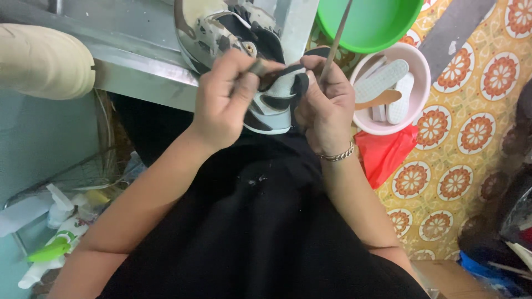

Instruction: The person holds a sneaker on their lap and uses a knife to scrape and trim the worn midsole edge, pulling away loosened sole material by hand. They briefly rinse the shoe at the sink, then continue scraping and trimming the sole edge with the knife.

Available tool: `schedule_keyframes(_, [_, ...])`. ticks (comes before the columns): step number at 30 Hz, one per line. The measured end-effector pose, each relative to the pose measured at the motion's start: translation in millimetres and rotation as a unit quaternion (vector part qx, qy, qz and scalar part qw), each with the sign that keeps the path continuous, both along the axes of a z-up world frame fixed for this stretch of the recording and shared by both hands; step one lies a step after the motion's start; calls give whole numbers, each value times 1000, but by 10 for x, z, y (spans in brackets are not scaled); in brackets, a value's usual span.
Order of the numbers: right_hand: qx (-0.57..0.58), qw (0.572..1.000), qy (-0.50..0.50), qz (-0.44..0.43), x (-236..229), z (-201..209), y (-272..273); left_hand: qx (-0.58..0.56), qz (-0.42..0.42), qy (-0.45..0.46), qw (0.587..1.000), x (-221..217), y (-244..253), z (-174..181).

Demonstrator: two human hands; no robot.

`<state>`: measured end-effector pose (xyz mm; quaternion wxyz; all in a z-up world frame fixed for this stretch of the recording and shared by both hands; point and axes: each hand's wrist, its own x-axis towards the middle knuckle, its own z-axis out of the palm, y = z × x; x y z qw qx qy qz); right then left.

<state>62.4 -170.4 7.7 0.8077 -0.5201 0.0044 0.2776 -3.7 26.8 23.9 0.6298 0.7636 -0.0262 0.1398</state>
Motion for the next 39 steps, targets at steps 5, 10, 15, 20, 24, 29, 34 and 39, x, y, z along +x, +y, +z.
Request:
schedule_keyframes(5, [16,1000,16,-4,8,-46,15,-281,51,-56,957,-136,171,-218])
schedule_keyframes(10, [26,999,25,-11,-20,-127,11,-276,218,52,935,-284,426,-220])
schedule_keyframes(15, [-36,999,1,-32,-95,-204,4,313,279,-51,906,-396,296,69])
schedule_keyframes(20, [-120,990,-50,-55,-194,-174,-1,296,48,-70,951,-216,-20,205])
schedule_keyframes(24, [-165,978,-93,-84,-277,-57,-28,293,-39,-47,954,-79,-134,161])
schedule_keyframes(29, [-181,981,-29,-64,-513,117,-157,244,-93,-12,965,8,37,248])
schedule_keyframes(34, [-82,983,161,20,-581,351,-17,256,-18,-31,966,-213,19,232])
schedule_keyframes(39, [-1,980,187,74,-733,116,65,164,165,165,958,-681,-256,154])
